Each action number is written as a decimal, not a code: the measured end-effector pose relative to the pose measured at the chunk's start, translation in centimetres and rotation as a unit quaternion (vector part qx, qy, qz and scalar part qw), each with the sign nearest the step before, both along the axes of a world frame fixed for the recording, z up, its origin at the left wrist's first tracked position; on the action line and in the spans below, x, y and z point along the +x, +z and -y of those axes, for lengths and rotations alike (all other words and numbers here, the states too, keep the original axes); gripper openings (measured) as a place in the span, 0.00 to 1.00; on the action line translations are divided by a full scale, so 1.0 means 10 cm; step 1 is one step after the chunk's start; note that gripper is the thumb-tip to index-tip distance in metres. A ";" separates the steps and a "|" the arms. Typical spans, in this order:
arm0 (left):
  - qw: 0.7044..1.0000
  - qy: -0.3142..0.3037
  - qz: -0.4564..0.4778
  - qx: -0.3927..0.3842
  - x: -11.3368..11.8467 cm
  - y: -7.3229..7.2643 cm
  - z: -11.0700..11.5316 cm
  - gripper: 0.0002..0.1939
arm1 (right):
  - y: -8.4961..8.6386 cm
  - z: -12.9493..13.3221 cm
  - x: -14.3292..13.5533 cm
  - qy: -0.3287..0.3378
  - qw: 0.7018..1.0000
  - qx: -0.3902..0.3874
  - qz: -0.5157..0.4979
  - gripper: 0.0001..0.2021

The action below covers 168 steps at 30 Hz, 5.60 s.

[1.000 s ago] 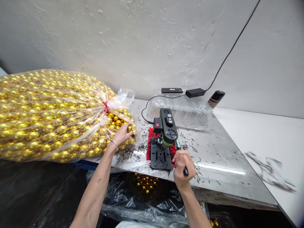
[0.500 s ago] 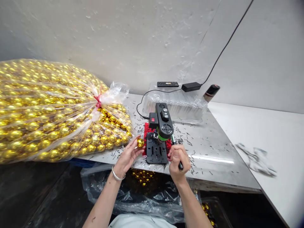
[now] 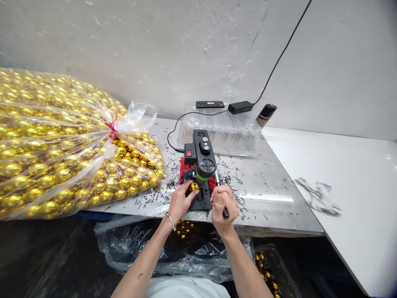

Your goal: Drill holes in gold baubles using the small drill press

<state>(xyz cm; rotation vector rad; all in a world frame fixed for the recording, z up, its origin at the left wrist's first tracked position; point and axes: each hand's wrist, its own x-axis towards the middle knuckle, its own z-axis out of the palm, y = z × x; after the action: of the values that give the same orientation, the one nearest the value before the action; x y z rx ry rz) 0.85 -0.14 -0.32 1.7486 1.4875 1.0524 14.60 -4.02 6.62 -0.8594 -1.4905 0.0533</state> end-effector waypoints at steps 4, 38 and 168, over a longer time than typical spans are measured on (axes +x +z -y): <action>0.998 -0.011 -0.035 0.056 0.04 -0.04 0.02 0.17 | 0.01 0.01 0.00 -0.002 1.000 -0.007 0.002 0.13; 0.995 -0.010 -0.033 0.092 0.08 -0.12 0.01 0.16 | -0.14 -0.06 0.04 -0.008 1.000 0.018 -0.006 0.15; 0.968 0.051 -0.246 0.025 -0.95 0.52 -0.82 0.06 | 0.02 0.01 0.03 0.002 0.999 -0.026 -0.019 0.13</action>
<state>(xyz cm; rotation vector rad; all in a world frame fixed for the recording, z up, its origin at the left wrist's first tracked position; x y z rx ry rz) -8.65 8.05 4.86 2.0926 1.8753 0.7342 14.85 -4.11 6.81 -0.8926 -1.4616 0.1113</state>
